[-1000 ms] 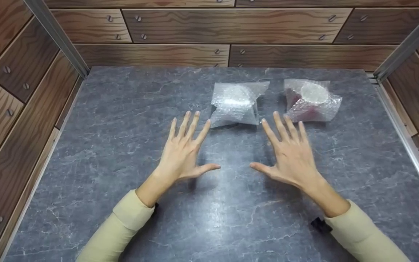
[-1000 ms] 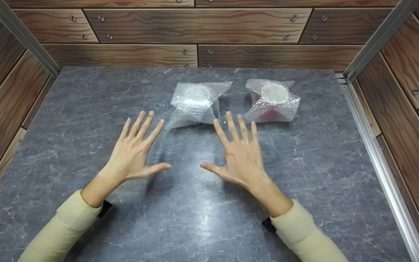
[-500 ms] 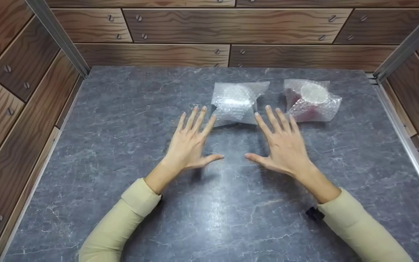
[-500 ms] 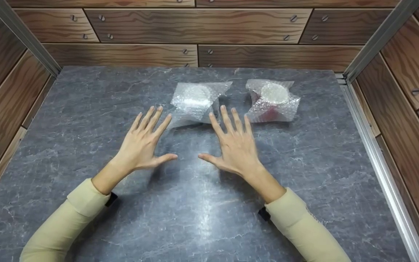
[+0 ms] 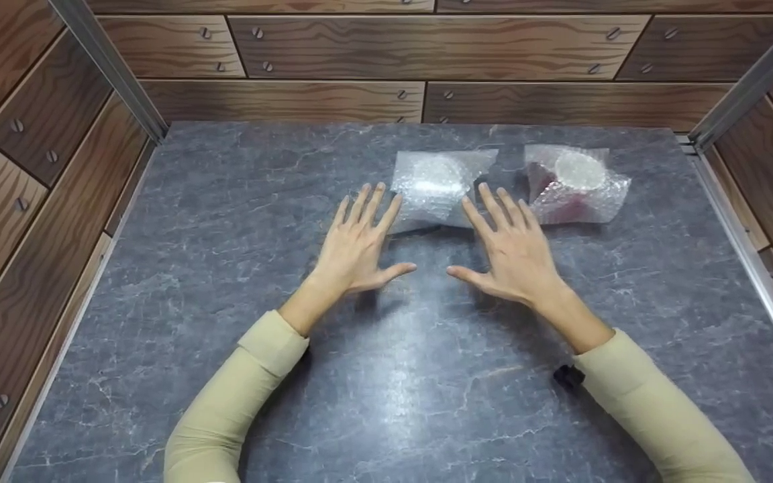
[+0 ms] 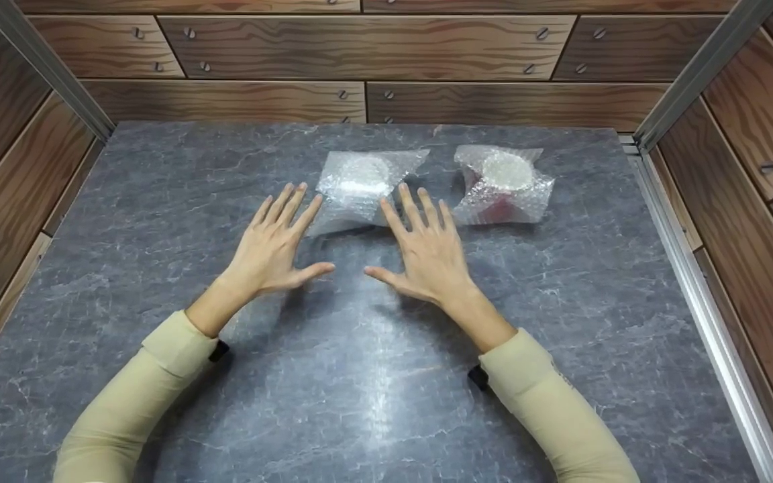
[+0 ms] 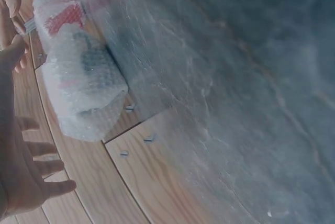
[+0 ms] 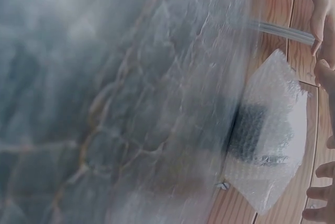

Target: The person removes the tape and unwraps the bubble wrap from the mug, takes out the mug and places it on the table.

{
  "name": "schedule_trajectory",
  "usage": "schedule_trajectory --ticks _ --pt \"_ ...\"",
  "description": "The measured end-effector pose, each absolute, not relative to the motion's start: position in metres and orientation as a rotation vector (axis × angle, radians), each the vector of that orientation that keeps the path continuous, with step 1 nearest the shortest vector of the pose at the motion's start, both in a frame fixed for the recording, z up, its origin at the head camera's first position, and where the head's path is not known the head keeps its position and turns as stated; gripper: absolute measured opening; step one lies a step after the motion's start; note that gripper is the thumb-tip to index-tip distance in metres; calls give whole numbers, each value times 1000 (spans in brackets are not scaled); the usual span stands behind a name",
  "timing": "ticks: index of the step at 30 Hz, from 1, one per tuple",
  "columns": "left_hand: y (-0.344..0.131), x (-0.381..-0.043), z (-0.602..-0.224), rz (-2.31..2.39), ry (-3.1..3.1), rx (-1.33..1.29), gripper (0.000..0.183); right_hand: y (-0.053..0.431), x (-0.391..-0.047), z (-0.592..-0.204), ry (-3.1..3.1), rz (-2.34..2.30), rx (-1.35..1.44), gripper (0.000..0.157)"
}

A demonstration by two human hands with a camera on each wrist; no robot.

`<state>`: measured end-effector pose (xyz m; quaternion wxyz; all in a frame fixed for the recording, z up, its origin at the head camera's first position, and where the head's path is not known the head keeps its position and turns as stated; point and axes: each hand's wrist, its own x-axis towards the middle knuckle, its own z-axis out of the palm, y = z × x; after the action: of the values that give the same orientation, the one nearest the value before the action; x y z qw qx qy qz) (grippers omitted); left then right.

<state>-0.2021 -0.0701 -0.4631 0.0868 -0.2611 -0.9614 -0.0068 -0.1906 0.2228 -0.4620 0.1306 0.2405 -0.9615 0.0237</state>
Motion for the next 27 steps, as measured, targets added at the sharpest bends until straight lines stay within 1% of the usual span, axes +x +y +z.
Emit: schedule_trajectory --ticks 16,27 --pt "-58 -237 -463 46 -2914 -755 105 218 -221 -459 -2803 59 700 103" --pt "-52 -255 -463 51 -2918 -773 103 215 -243 -462 -2815 41 680 107"
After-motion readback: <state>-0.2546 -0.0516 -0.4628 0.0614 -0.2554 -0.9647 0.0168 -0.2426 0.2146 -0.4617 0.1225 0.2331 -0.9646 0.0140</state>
